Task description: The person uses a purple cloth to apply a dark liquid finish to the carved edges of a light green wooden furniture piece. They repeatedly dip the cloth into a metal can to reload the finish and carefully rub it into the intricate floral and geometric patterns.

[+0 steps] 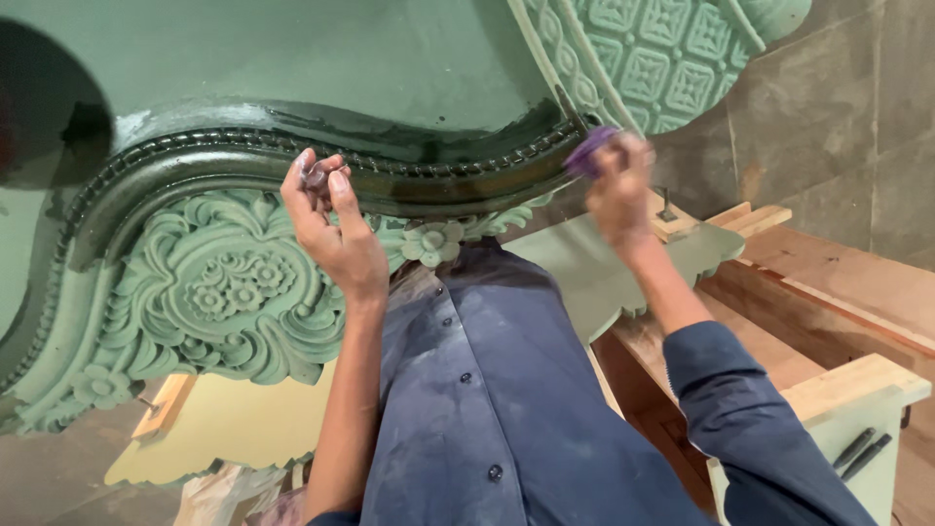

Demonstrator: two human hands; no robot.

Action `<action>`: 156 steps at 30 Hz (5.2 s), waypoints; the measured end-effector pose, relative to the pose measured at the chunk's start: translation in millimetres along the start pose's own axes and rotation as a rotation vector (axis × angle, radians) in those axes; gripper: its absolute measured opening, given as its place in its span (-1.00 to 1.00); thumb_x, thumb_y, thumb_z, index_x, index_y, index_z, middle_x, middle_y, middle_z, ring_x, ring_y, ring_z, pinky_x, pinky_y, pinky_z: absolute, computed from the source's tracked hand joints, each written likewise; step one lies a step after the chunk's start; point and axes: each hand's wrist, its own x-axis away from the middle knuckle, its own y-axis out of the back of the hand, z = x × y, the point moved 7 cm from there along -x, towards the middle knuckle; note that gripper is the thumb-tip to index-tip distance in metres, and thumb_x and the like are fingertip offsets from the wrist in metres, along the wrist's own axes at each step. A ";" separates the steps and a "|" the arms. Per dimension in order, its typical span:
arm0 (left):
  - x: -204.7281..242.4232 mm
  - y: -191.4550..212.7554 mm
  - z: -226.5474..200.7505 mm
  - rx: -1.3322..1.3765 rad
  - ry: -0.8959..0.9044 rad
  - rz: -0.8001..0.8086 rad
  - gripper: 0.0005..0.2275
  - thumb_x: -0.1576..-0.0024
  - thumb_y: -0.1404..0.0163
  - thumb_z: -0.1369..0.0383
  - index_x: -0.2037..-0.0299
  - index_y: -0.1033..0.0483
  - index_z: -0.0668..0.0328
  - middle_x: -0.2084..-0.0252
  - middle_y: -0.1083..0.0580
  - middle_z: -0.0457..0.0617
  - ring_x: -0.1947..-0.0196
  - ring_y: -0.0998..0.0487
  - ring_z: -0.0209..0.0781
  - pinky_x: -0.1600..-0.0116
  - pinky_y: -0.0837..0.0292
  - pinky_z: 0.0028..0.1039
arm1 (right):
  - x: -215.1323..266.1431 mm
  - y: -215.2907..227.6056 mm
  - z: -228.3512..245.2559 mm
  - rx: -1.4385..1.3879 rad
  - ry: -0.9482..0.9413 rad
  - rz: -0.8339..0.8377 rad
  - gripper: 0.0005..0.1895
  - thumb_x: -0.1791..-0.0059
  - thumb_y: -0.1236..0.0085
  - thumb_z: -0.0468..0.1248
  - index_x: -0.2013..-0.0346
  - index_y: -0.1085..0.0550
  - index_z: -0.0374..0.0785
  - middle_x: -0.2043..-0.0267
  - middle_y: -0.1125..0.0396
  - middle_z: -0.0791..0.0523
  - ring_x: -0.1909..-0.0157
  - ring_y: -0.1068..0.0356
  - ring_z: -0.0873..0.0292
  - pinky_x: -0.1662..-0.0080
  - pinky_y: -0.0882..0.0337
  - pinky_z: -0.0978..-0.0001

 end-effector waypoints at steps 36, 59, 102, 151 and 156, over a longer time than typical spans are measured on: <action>-0.6 4.6 3.9 0.132 0.011 -0.011 -0.70 -0.42 0.11 0.48 -0.33 -0.26 0.36 -0.11 -0.49 0.07 -0.09 -0.49 -0.24 -0.30 -0.44 -0.41 | 12.1 -6.8 30.9 0.377 -0.156 0.307 -0.39 0.21 -0.26 -0.35 -0.17 -0.49 -0.20 -0.15 -0.20 -0.17 -0.08 -0.21 -0.36 -0.05 -0.34 -0.11; -5.7 3.0 1.5 0.080 0.007 0.021 -0.69 -0.42 0.11 0.48 -0.34 -0.25 0.37 -0.10 -0.48 0.06 -0.08 -0.48 -0.24 -0.27 -0.43 -0.42 | 28.4 -22.9 74.6 0.222 -0.209 0.340 -0.43 0.16 -0.10 -0.44 -0.18 -0.47 -0.34 -0.32 -0.31 -0.05 -0.01 -0.34 -0.20 -0.05 -0.33 0.00; 15.9 -25.5 -9.5 0.002 -0.005 0.155 -0.69 -0.43 0.11 0.48 -0.35 -0.24 0.35 -0.11 -0.48 0.06 -0.08 -0.48 -0.27 -0.27 -0.42 -0.45 | 66.3 -27.2 76.2 0.188 0.190 0.168 -0.56 -0.05 -0.03 -0.40 -0.23 -0.53 -0.17 -0.39 -0.28 0.14 -0.17 -0.16 -0.10 -0.17 -0.20 0.11; -3.5 61.0 13.5 0.170 0.079 -0.114 -0.67 -0.42 0.11 0.46 -0.36 -0.21 0.38 -0.12 -0.46 0.10 -0.09 -0.46 -0.21 -0.28 -0.41 -0.38 | -34.6 -60.9 132.3 0.163 0.089 0.540 -0.41 0.25 -0.11 -0.48 -0.10 -0.51 -0.20 -0.17 -0.36 0.06 -0.19 -0.26 -0.21 -0.14 -0.30 -0.04; -5.4 74.5 20.2 0.172 0.094 -0.151 -0.67 -0.42 0.12 0.46 -0.35 -0.21 0.38 -0.11 -0.46 0.11 -0.10 -0.46 -0.20 -0.31 -0.42 -0.36 | -36.8 -11.3 68.5 0.140 -0.148 0.297 -0.47 0.17 -0.05 -0.54 -0.11 -0.51 -0.35 -0.19 -0.36 -0.05 -0.15 -0.25 -0.27 -0.20 -0.29 -0.04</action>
